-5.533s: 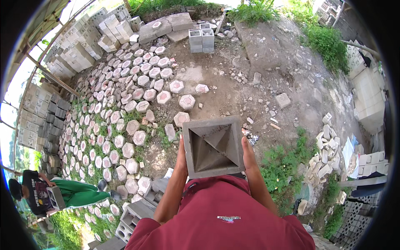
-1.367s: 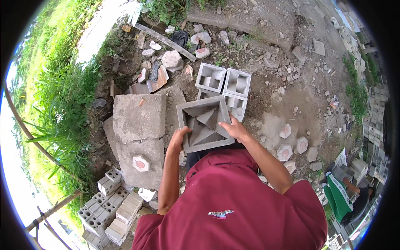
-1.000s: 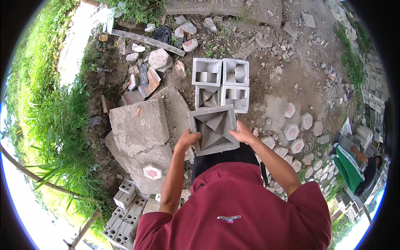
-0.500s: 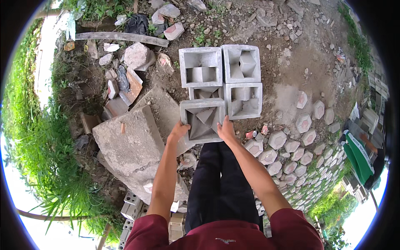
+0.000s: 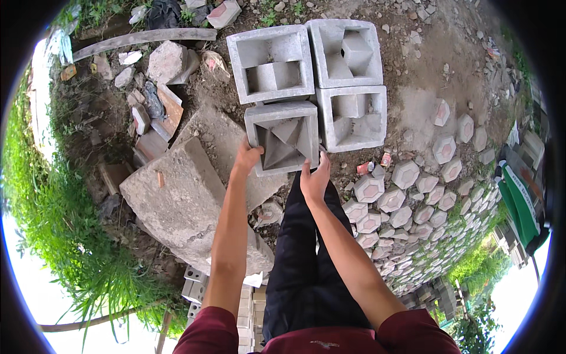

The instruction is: The person picks up concrete ventilation blocks one by one from a large pile and carries them to a different location, stacking them vertically on top of each other.

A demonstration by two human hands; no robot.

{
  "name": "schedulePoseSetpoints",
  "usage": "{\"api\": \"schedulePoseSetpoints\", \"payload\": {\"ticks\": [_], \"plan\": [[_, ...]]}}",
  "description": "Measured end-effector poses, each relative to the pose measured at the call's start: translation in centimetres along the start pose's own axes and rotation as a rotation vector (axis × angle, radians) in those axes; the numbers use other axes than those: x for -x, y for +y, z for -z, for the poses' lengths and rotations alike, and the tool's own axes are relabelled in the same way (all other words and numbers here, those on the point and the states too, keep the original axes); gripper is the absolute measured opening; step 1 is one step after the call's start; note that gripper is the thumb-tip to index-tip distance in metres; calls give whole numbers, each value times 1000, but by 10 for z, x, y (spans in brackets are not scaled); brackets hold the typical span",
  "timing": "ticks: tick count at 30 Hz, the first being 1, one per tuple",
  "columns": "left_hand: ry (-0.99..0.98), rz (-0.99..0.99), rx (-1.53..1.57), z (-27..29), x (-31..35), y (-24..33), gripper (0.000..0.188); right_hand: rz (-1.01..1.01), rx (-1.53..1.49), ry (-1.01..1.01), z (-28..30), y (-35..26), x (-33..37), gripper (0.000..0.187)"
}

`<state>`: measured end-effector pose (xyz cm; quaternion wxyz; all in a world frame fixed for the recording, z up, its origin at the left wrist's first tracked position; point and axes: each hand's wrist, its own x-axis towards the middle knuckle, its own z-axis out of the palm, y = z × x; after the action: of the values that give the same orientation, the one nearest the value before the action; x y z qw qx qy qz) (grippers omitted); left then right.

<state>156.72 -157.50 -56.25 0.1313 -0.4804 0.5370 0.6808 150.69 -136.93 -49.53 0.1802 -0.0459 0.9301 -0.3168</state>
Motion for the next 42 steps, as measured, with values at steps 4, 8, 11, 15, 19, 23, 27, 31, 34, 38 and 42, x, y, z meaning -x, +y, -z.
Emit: {"api": "schedulePoseSetpoints", "payload": {"ticks": [4, 8, 11, 15, 19, 23, 27, 31, 34, 38, 42], "plan": [[50, 50, -41, -18, 5, 19, 48, -1131, -457, -144, -18, 6, 18, 85], [51, 16, -26, -16, 5, 20, 45, -1198, -1152, -91, -44, 4, -2, 70], [89, 75, -15, -22, 11, 22, 43, -1139, -1129, 65, -50, 2, 2, 36], [68, 82, 57, -25, 7, 20, 42, -1073, -1091, 102, -38, 4, -4, 34], [101, 105, 7, -23, 1, 14, 42, -976, -1081, 33, -41, 18, -16, 32], [99, 94, 29, -42, -4, 30, 42, -973, -1146, 28, -42, 28, -18, 33], [35, 86, 4, -28, 0, 38, 43, -906, -1303, -5, -37, 20, -17, 38], [-3, 129, 7, -36, 9, 54, 53, -937, -1362, -131, -21, 30, -23, 39], [44, -13, 22, -39, 7, 40, 58, -949, -1327, -188, -17, 22, -26, 41], [153, -102, 35, -51, 9, 14, 63, -1060, -1267, -316, -9, 20, -40, 43], [283, -49, 42, -64, 8, 16, 68, -1085, -1209, -333, -8, 27, -43, 46]]}}
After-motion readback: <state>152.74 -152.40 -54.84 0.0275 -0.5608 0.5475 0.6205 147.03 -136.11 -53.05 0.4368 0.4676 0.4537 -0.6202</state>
